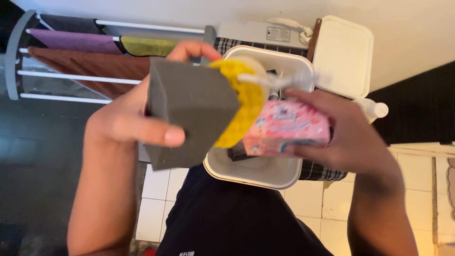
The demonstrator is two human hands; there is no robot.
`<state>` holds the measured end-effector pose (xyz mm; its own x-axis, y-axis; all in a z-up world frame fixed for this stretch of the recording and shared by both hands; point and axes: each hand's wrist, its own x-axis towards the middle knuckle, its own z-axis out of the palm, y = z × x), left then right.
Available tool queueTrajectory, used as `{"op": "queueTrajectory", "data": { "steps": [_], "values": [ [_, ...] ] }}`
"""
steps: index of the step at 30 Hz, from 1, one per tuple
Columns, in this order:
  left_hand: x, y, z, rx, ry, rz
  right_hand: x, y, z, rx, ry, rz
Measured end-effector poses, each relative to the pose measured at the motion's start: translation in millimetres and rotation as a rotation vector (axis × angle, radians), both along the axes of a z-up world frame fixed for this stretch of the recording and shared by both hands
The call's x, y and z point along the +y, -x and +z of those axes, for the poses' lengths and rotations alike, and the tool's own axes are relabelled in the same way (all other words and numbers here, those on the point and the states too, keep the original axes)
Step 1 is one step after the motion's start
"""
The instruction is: The person empties a small transparent container of cleaning supplies into a larger white plastic bin. They then add a folded cloth, a yellow sponge, a bottle of liquid, and a box of wipes into the bin. Finally, they place the lid on the bin and move it to a lower shelf.
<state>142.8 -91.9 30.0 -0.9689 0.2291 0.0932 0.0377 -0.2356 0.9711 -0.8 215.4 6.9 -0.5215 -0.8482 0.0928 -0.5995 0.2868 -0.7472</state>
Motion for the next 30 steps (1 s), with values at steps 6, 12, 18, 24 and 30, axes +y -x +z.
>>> {"op": "queueTrajectory", "data": {
  "steps": [6,12,18,24,30],
  "values": [
    [-1,21,-27,0.093,-0.063,0.043,-26,-33,-28,-0.062,-0.183,0.024],
    [2,36,-35,0.102,-0.114,0.027,-39,-49,-64,0.223,-0.263,0.161],
    [4,38,-39,0.121,-0.062,0.026,-38,-53,-80,0.248,-0.469,0.126],
    [4,40,-42,0.142,-0.011,0.028,-60,-50,-86,0.143,-0.872,0.312],
    [2,40,-43,0.157,-0.001,0.021,-70,-37,-111,0.102,-0.828,0.334]
  ]
}}
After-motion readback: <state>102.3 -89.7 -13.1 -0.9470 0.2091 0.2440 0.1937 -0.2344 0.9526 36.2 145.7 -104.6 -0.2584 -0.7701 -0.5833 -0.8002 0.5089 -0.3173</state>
